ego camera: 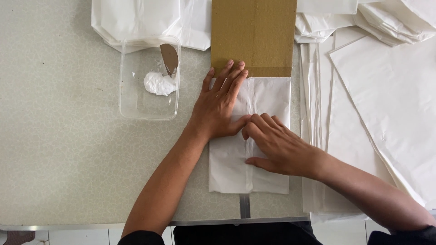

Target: Folding and gluing paper sheets to assemble paper bags using a cardboard template and adhesive.

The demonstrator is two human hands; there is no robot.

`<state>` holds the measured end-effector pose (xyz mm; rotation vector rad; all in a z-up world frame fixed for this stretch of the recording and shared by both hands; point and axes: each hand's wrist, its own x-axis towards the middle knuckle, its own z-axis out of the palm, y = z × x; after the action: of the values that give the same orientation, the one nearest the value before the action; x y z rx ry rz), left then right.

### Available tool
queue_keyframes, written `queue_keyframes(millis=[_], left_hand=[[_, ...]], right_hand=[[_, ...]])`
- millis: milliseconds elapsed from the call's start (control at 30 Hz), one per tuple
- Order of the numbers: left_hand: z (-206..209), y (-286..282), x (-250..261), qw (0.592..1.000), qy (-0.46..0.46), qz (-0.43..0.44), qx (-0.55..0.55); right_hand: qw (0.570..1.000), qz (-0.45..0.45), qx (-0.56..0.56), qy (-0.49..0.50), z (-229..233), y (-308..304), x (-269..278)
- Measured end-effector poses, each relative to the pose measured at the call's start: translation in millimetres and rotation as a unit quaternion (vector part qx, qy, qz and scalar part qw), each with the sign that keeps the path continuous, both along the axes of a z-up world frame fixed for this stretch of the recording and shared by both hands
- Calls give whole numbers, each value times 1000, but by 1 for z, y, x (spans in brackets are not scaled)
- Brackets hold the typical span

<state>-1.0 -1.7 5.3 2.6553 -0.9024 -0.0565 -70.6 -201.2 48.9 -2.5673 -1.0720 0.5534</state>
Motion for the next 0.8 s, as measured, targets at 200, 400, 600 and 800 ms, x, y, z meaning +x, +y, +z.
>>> queue_keyframes(millis=[200,400,600,800], left_hand=[[-4,0,2,1000,-2,-1,18],[-6,1,2,1000,-16,-4,9],[0,0,1,1000,2,-1,20],[0,0,1,1000,-1,0,21]], right_hand=[[996,73,-44,-19,8,11,-5],[990,117,-74,-12,-2,9,-15],[998,-28,50,9,-15,2,-2],[999,13,-30,10,9,5,-6]])
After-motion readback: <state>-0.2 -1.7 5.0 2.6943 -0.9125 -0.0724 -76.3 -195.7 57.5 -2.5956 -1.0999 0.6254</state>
